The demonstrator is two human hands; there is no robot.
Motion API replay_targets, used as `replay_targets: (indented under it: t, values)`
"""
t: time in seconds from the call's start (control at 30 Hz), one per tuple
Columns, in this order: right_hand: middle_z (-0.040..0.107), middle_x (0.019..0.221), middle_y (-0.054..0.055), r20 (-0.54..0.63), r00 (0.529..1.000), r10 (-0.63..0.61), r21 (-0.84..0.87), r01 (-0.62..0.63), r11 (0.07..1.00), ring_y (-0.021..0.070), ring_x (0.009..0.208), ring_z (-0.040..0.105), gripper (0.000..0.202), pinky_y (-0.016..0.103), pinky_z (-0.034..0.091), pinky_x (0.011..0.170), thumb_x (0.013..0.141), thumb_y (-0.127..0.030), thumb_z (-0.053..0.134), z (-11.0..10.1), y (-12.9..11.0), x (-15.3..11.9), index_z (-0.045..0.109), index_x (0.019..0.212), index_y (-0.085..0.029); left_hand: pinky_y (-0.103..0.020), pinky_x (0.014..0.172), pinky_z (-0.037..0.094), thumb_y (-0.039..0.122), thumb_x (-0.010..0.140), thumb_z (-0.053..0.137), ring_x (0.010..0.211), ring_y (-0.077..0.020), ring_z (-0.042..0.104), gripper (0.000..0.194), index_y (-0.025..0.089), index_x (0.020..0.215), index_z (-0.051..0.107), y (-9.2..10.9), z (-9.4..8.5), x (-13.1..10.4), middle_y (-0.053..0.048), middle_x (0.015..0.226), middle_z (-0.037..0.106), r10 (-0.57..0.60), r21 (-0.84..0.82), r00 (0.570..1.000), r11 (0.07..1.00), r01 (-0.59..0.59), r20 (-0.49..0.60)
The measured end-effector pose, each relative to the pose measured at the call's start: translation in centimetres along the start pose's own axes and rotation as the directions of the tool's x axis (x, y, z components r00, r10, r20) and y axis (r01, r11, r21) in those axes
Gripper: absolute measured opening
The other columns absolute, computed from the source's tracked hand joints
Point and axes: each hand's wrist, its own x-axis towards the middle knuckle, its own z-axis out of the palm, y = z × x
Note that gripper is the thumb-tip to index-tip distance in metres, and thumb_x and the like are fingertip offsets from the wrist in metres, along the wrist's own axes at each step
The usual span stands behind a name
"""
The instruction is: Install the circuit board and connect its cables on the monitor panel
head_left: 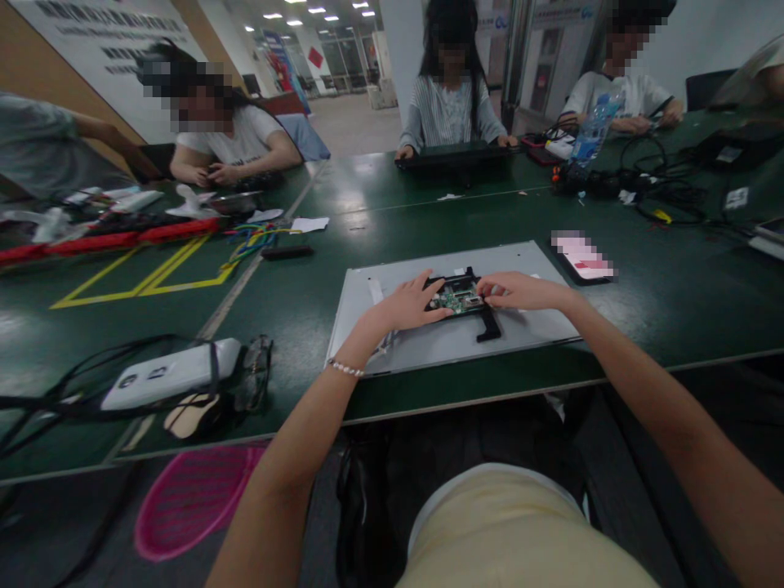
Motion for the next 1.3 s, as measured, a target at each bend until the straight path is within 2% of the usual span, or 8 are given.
replay_targets:
  t: [0.8,1.3]
  values:
    - [0.067,0.109,0.008,0.001,1.0,-0.014,-0.029,0.014,0.999,0.0197,0.092,0.063,0.024,0.031,0.047,0.081,0.088,-0.026,0.051,0.0,0.0,0.03,0.061,0.109,-0.021,-0.044,0.114,0.025,0.074,0.09,0.026,0.144,-0.0361,0.026,0.085,0.017,0.153,0.024,-0.12,0.22,0.12,-0.018,0.16,0.015,0.012,0.022,1.0,1.0,-0.011,-0.016]
    - [0.067,0.11,0.009,-0.006,1.0,-0.03,-0.071,0.03,0.997,0.0201,0.092,0.063,0.024,0.031,0.047,0.083,0.087,-0.022,0.051,0.03,-0.16,-0.02,0.061,0.11,-0.02,-0.043,0.115,0.023,0.075,0.09,0.025,0.144,-0.0354,0.024,0.086,0.018,0.154,0.021,-0.02,0.17,0.15,-0.016,0.161,0.012,-0.008,0.022,1.0,1.0,0.008,0.006]
